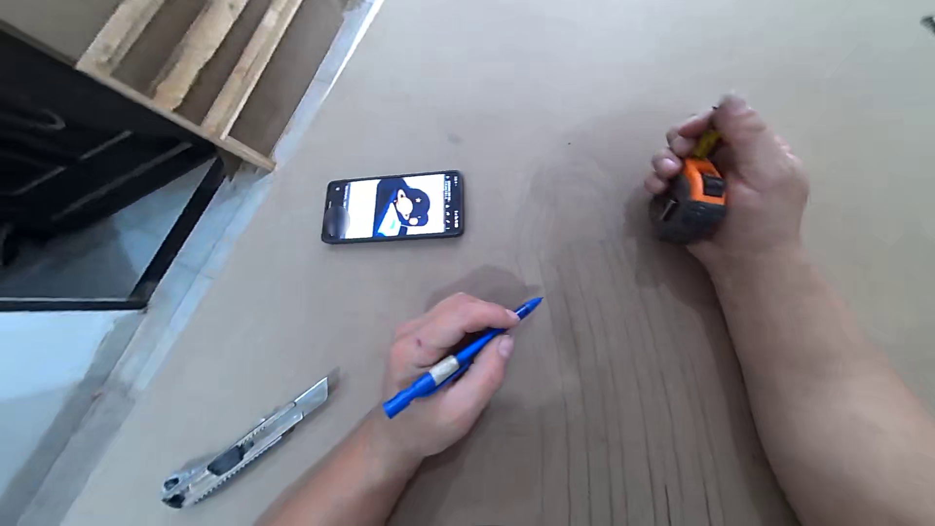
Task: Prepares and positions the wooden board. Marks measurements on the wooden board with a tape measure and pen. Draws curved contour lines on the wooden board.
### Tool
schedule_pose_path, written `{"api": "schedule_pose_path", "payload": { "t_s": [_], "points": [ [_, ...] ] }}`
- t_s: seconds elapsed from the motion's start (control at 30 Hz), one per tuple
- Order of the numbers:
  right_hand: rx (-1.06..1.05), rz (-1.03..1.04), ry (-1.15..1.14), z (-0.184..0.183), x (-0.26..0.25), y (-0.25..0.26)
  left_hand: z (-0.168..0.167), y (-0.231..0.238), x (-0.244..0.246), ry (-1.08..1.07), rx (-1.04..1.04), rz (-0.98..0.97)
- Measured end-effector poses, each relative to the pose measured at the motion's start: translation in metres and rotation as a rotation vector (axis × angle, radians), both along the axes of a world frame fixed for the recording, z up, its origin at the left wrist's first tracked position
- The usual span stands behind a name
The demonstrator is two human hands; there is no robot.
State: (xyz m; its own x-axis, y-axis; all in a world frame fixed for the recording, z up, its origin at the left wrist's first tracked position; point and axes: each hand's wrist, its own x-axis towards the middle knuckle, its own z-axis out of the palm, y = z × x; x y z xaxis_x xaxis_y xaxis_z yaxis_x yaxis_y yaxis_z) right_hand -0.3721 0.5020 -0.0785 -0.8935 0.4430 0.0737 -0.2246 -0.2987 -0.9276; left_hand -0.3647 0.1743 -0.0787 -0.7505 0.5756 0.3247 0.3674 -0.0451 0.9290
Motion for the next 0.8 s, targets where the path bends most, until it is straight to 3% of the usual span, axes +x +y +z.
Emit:
{"api": "schedule_pose_path", "payload": {
  "t_s": [0.2, 0.43, 0.8],
  "points": [
    [-0.031, -0.014, 0.033, -0.003, -0.001, -0.002, 0.001, -0.005, -0.002, -0.009, -0.050, -0.065],
    [-0.066, -0.011, 0.014, -0.001, -0.005, 0.001, 0.002, -0.002, 0.002, -0.037, -0.084, -0.010],
    [-0.081, -0.028, 0.005, 0.000, -0.009, -0.001, 0.000, 0.001, 0.020, -0.023, -0.083, -0.223]
  ]
}}
